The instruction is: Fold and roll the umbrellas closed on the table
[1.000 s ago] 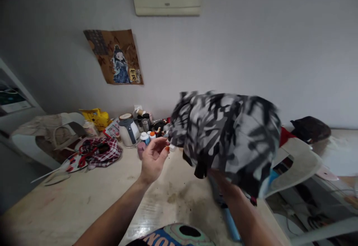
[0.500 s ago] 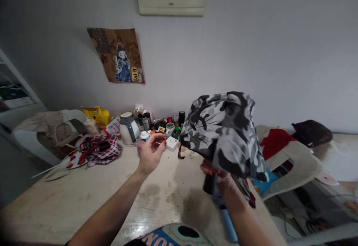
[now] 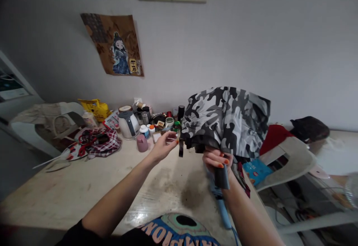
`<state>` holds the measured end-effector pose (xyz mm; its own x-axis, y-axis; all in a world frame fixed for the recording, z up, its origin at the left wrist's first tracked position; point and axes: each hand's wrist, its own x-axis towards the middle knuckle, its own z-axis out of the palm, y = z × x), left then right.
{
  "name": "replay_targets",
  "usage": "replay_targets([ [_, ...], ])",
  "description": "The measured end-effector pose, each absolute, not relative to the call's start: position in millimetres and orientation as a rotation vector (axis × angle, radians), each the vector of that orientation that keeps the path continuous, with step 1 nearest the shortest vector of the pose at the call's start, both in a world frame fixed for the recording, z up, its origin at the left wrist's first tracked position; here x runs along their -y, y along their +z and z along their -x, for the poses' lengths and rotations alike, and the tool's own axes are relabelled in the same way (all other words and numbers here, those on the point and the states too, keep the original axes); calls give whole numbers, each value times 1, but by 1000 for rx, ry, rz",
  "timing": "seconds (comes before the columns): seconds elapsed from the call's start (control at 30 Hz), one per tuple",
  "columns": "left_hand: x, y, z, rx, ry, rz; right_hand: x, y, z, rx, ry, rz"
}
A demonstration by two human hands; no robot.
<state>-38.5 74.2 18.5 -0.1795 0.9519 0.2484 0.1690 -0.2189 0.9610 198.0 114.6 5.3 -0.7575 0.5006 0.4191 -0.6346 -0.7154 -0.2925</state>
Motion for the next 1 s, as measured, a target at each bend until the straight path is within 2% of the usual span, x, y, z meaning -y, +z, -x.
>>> replay_targets([
  [0.23,-73,-5,1,-1232,1228,-1171,-109,21,-194,367,2419,-466],
  [0.33,-79,-2,-17,-1119,1297,-1070,-100,37,-179,406,2412,-333],
  [0.5,-100,-3,-20,-1257,1447,-908,-97,71,-161,443,2339,-23],
  [0.67,-104,-15,-2,-1321,1504,-943,-110,94,-169,494,2307,21],
  [0.8,-96,-20,4,-1309,1455,-1007,-115,93,-164,581,2298,75],
  [1.0,-78,-23,20,-1361,1349,-1142,-123,62,-152,1070,1840,720],
])
